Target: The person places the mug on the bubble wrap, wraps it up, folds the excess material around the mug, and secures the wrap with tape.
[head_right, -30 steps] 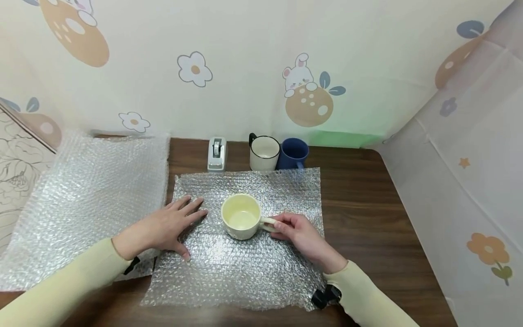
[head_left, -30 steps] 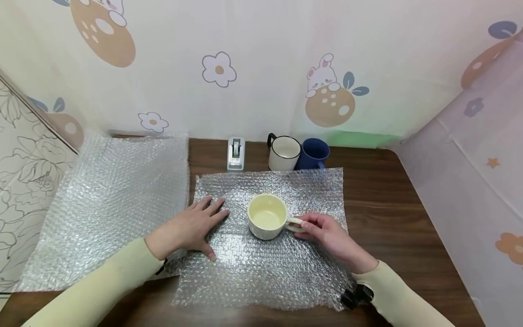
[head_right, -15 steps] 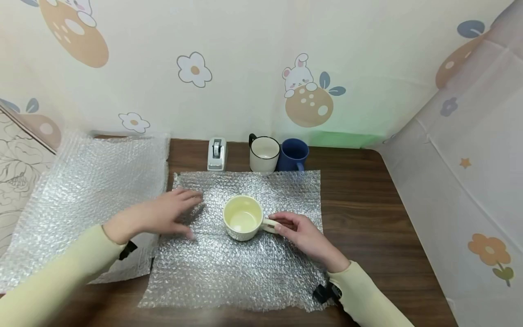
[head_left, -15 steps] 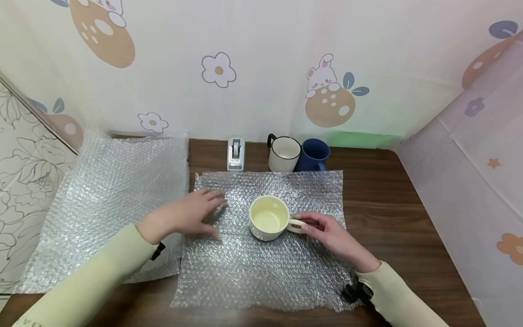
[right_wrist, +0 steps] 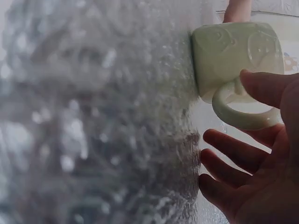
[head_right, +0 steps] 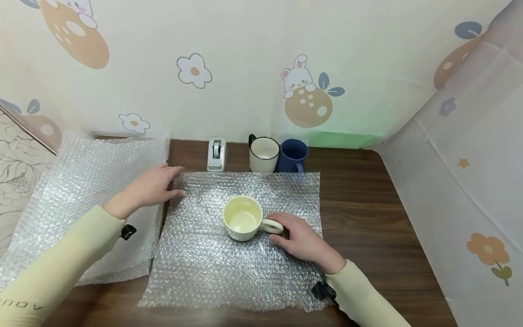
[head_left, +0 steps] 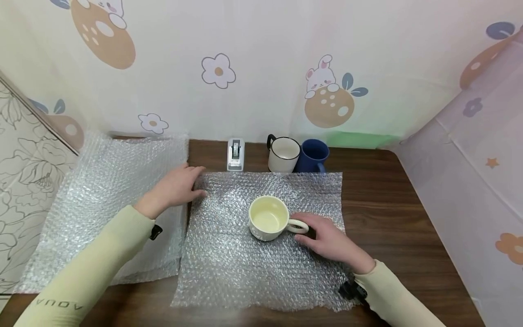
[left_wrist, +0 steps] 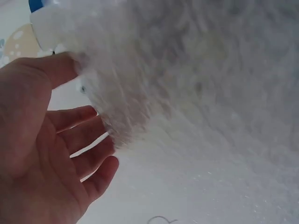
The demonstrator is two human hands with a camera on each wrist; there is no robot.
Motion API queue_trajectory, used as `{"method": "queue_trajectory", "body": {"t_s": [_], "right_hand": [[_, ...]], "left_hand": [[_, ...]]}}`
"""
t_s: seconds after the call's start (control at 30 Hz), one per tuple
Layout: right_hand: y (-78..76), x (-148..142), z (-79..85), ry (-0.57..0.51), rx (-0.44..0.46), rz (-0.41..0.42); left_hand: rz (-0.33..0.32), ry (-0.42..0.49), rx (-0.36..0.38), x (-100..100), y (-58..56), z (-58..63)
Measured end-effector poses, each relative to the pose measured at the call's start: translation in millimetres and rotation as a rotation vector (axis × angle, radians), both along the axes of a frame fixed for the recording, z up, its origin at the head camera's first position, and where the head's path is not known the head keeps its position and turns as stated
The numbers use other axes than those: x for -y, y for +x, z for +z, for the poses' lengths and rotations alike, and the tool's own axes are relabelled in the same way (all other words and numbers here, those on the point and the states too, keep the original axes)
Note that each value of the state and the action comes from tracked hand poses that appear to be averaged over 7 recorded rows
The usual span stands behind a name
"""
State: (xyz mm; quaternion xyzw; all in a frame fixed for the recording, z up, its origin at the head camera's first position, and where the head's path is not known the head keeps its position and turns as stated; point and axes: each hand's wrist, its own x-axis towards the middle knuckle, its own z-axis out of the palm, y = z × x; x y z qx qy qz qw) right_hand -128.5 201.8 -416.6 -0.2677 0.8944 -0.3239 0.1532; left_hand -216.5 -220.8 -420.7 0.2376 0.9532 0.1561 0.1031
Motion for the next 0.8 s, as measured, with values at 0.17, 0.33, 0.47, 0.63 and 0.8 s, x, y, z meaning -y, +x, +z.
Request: {"method": "queue_trajectory", "body": {"t_s": [0.17, 0.33, 0.47, 0.63, 0.8], "right_hand": [[-0.6, 1.9, 0.0, -0.043, -0.005, -0.012], [0.6, 3.5, 3.8, -0.127, 0.046, -0.067], [1.9, 5.4, 5.5, -0.208, 0.073, -0.08], [2.3, 9.5, 7.7, -0.242, -0.015, -0.031], [1.6, 12.5, 10.0, -0.206, -0.111, -0.008]], "left_hand": [[0.023, 0.095, 0.006, 5.4, -3.4, -1.8], [0.033, 0.294, 0.092, 6.8, -3.7, 5.3], [0.078, 0.456, 0.201, 4.0, -0.1, 15.8], [0.096, 0.612, 0.267, -6.8, 6.6, 30.1], [0.058, 0.798, 0.324, -27.8, 17.6, 40.7]]}}
